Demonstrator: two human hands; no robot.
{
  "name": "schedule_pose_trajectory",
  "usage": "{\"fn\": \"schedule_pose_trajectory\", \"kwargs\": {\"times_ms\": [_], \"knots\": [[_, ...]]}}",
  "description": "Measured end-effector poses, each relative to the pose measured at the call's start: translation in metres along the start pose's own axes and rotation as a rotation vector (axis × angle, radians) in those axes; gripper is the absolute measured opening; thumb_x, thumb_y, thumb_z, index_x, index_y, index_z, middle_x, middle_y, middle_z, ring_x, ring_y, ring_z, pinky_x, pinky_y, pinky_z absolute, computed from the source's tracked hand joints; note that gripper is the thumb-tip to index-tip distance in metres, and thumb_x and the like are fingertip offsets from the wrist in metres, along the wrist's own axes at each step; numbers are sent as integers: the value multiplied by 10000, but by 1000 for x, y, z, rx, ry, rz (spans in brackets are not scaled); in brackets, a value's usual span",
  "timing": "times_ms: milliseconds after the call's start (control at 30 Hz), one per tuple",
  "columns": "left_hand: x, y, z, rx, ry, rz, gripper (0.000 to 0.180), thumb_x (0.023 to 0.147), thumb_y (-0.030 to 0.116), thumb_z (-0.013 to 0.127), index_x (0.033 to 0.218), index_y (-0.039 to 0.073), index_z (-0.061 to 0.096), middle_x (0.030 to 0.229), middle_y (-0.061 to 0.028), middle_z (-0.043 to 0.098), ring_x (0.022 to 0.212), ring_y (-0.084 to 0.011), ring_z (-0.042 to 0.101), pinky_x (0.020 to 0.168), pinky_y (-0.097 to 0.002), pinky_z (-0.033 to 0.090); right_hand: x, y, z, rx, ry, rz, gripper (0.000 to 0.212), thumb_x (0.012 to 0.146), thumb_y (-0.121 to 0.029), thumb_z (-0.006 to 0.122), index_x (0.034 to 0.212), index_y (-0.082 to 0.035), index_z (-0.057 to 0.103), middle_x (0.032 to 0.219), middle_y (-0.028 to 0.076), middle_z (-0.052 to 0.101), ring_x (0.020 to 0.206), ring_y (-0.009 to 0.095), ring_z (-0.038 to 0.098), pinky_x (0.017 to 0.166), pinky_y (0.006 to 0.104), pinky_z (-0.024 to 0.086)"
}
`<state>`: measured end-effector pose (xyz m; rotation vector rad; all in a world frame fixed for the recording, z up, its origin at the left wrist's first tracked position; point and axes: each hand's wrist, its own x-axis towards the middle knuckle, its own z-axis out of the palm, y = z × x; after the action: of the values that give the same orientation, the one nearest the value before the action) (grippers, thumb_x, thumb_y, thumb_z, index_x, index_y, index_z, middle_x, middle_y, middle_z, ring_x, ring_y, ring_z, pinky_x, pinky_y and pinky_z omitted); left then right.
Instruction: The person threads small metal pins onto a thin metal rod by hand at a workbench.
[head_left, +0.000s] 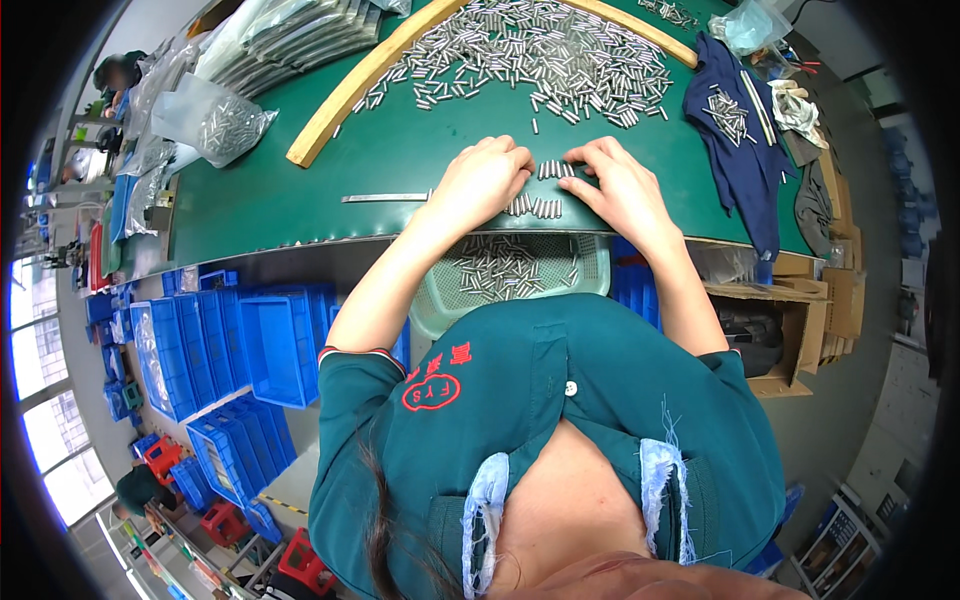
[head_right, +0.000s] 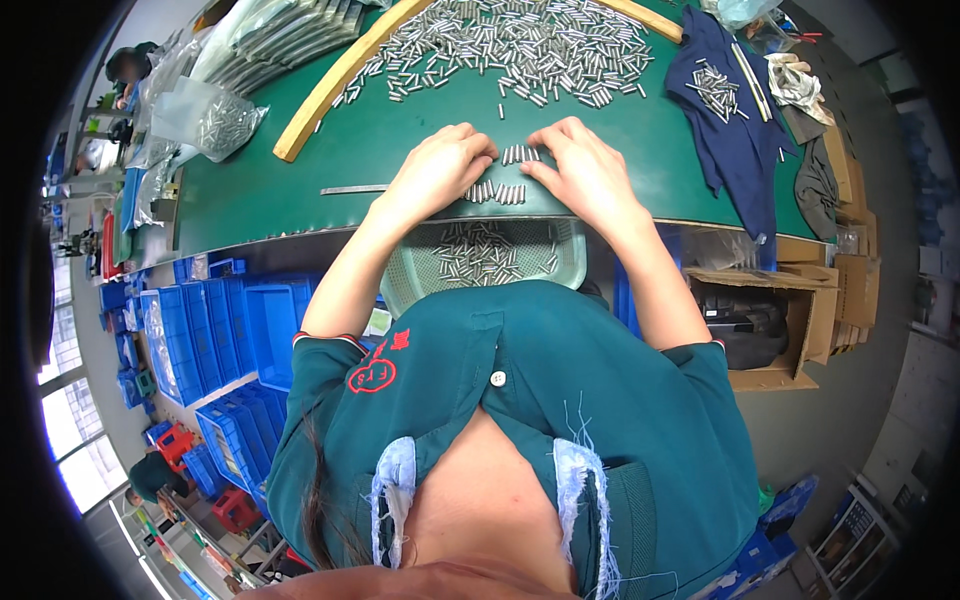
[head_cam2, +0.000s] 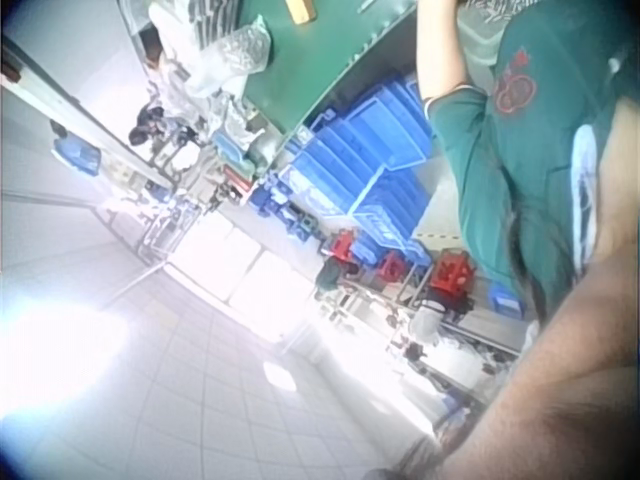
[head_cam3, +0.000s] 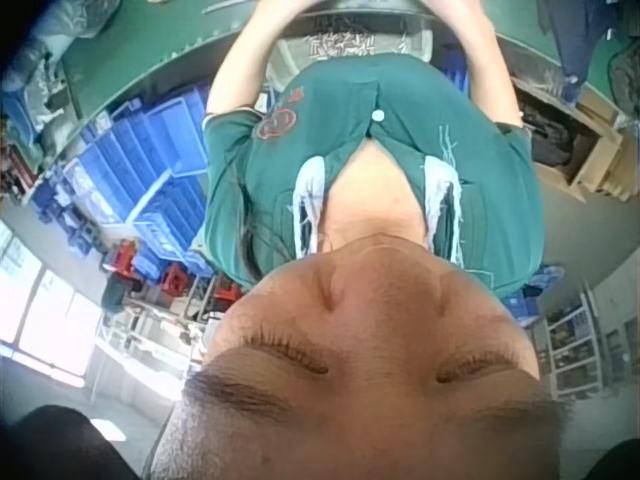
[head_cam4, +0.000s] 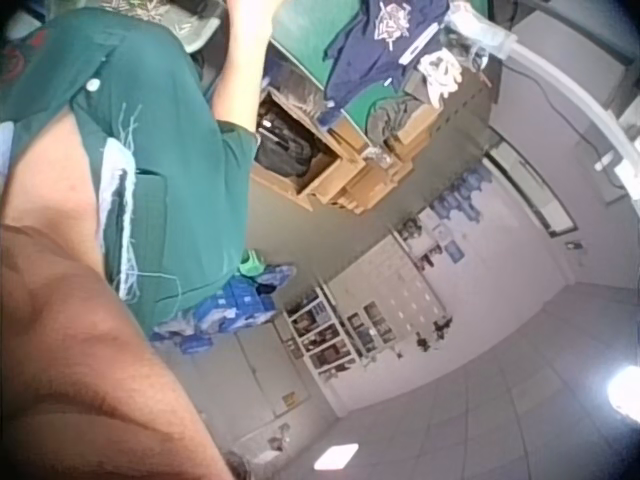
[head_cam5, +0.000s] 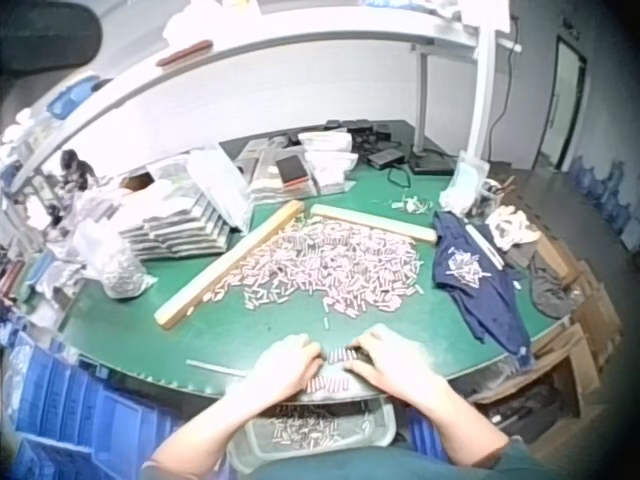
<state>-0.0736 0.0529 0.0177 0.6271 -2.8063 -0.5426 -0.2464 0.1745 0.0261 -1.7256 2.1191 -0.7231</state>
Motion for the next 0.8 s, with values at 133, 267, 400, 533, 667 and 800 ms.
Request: {"fn": "schedule_pose_trajectory", "kwargs": {"times_ms": [133, 267, 400, 533, 667, 800], "knots": [[-1, 0, 0, 7, 11, -4, 108, 831, 130, 592, 910, 76, 640, 860, -92, 583, 873, -282, 583, 786, -386, 478, 9, -5, 12, -75, 23, -99, 316, 793, -352, 688, 1032, -148, 654, 975, 49, 573, 948, 232, 597, 806, 373, 499], [-2, 1, 3, -1, 7, -3, 116, 837, 135, 583, 918, 79, 642, 866, -91, 584, 883, -282, 583, 788, -396, 475, 15, -3, 22, -149, 62, -197, 270, 796, -367, 676, 987, -175, 665, 946, 27, 571, 923, 209, 590, 771, 357, 505], [-5, 3, 1, 17, 11, 5, 144, 842, 178, 591, 934, 85, 651, 886, -86, 593, 904, -268, 589, 801, -405, 473, 11, 2, 14, -160, 40, -215, 225, 809, -354, 666, 946, -176, 669, 926, 10, 569, 904, 204, 581, 767, 351, 498], [-17, 6, -7, -5, 99, -11, 149, 855, 177, 590, 968, 106, 657, 909, -54, 589, 932, -236, 571, 805, -371, 449, -7, 11, -5, -124, -32, -188, 216, 811, -328, 667, 958, -170, 672, 921, 9, 568, 902, 204, 577, 773, 345, 485], [-34, 17, -19, -67, 129, -13, 144, 866, 126, 581, 987, 88, 649, 904, -58, 590, 902, -252, 571, 795, -360, 449, -27, 11, -11, -107, -63, -159, 252, 803, -320, 680, 1001, -164, 668, 916, 15, 575, 894, 203, 583, 768, 344, 483], [-46, 27, -20, -273, 97, -9, 150, 876, 100, 579, 1002, 60, 649, 912, -77, 603, 874, -246, 592, 767, -336, 474, -31, 5, -11, 19, -64, -123, 297, 808, -313, 683, 1062, -164, 646, 937, 23, 584, 833, 211, 607, 735, 345, 492]]}}
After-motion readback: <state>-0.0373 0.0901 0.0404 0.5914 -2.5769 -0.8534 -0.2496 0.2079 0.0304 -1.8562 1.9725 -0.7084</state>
